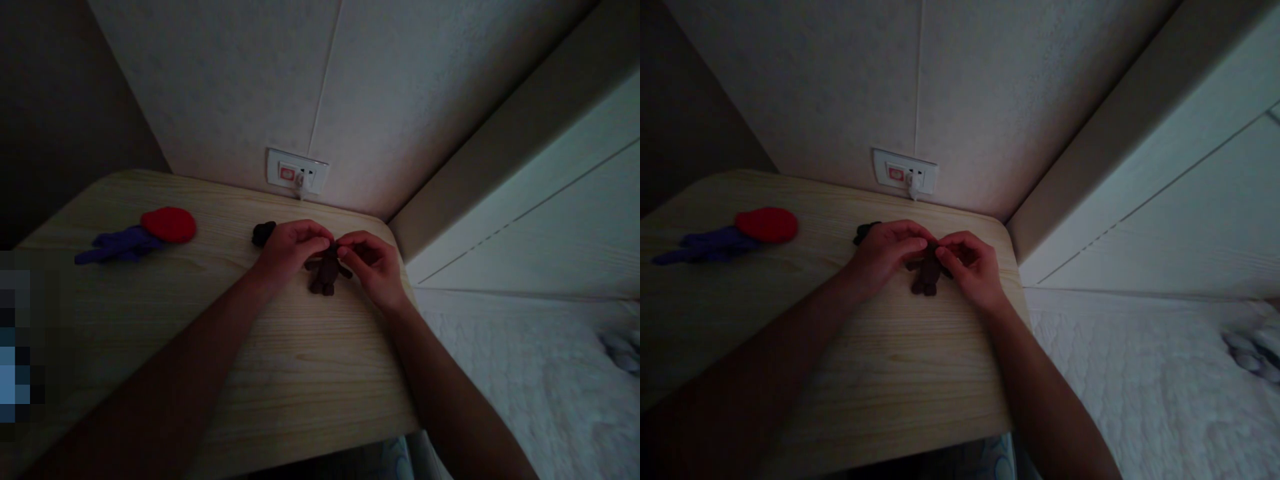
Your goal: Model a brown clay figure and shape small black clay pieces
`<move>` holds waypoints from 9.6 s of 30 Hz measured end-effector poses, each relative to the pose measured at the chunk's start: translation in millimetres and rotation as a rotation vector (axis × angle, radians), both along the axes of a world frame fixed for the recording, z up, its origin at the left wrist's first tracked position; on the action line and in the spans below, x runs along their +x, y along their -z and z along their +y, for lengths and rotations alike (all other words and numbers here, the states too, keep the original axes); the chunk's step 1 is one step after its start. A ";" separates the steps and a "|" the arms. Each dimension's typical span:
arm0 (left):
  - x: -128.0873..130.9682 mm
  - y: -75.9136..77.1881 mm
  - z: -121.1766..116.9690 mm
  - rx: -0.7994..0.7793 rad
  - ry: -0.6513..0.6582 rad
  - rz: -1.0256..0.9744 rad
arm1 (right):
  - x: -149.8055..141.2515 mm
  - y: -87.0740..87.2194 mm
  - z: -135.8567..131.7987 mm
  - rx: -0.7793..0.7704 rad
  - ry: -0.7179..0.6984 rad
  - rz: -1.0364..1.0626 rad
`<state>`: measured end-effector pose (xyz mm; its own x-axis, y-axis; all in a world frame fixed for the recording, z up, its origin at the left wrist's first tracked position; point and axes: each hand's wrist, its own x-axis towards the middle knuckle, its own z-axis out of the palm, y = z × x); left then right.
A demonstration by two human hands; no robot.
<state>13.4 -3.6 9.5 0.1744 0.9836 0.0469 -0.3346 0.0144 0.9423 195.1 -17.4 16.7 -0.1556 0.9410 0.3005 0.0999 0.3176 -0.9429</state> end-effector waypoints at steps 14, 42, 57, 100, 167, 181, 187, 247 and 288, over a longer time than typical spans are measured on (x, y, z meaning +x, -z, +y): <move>-1.5 -5.1 -3.1 -0.008 0.004 0.094 | 3.8 0.8 1.3 -0.007 -0.007 0.020; -3.3 -1.9 0.9 -0.127 -0.033 -0.027 | 5.9 9.9 4.3 -0.159 -0.003 0.111; -1.2 -3.8 -1.1 -0.039 -0.019 -0.084 | -3.4 10.2 3.8 -0.330 -0.162 0.227; 2.9 4.3 -4.7 0.027 0.066 0.201 | 0.6 16.4 12.2 -0.111 0.030 0.290; 5.4 6.5 -3.2 0.046 0.066 0.127 | 3.1 12.7 9.8 -0.117 0.077 0.273; 6.0 5.7 -4.2 0.042 0.028 0.113 | 3.6 15.4 11.3 -0.085 0.099 0.261; 6.4 1.2 -5.4 0.043 0.018 0.139 | 2.6 15.6 11.0 -0.068 0.107 0.246; 16.0 7.4 -8.6 0.078 -0.114 0.070 | -7.1 12.7 5.9 -0.047 0.106 0.251; 10.2 -0.4 1.2 -0.143 -0.092 -0.306 | -0.9 6.0 0.4 -0.328 -0.141 0.034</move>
<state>23.6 -2.4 9.9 0.0843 0.9949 -0.0557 -0.6072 0.0956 0.7887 194.2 -17.0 10.7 -0.2862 0.9581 -0.0065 0.0437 0.0063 -0.9990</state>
